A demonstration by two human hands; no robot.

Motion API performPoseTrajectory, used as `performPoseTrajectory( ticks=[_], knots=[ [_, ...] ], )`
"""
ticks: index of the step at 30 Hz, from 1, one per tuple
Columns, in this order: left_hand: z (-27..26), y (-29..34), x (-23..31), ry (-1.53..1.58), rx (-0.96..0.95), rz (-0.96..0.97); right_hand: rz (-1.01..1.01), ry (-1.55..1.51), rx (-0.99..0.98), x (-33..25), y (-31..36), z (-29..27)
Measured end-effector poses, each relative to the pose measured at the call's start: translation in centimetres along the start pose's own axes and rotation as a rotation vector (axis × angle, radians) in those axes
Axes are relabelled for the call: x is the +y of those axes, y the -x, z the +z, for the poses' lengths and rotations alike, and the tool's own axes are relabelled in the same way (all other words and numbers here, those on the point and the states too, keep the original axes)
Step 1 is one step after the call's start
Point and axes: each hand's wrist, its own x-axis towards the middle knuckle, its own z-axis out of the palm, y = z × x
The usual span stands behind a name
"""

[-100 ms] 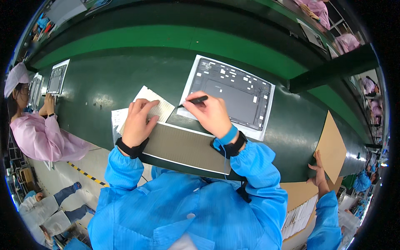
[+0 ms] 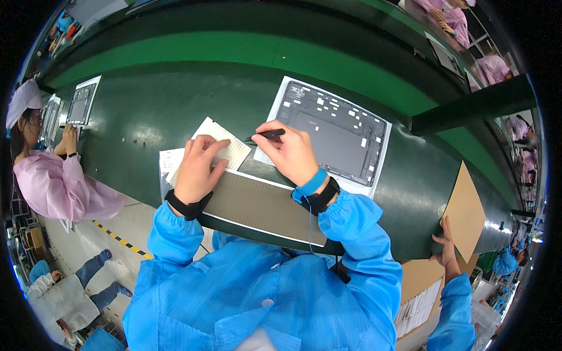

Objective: The person is seen picking up electronic components from a box, inspecting them, and applying small parts or labels using a tool at an assembly line.

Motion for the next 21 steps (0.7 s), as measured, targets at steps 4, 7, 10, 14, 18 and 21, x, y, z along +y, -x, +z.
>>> performPoseTrajectory(
  ticks=[4,7,10,14,18,21],
  knots=[
    [0.0,-0.1,-0.1,-0.010,-0.003,0.019,-0.076,0.069,0.004,0.3,-1.0,1.3],
    [0.0,-0.1,-0.3,-0.011,0.001,0.021,-0.099,0.067,0.002,0.6,-1.4,2.1],
    [0.1,-0.1,-0.4,-0.013,0.001,0.013,-0.116,0.081,-0.023,0.7,-1.9,2.5],
    [0.1,-0.1,-0.4,-0.010,0.002,-0.002,-0.112,0.109,-0.040,0.9,-2.1,2.6],
    [0.1,-0.2,-0.3,-0.016,-0.002,0.001,-0.114,0.110,-0.024,0.8,-2.0,2.4],
    [0.1,-0.2,-0.3,-0.019,-0.005,-0.006,-0.108,0.100,-0.036,0.6,-2.0,2.5]
  ],
)
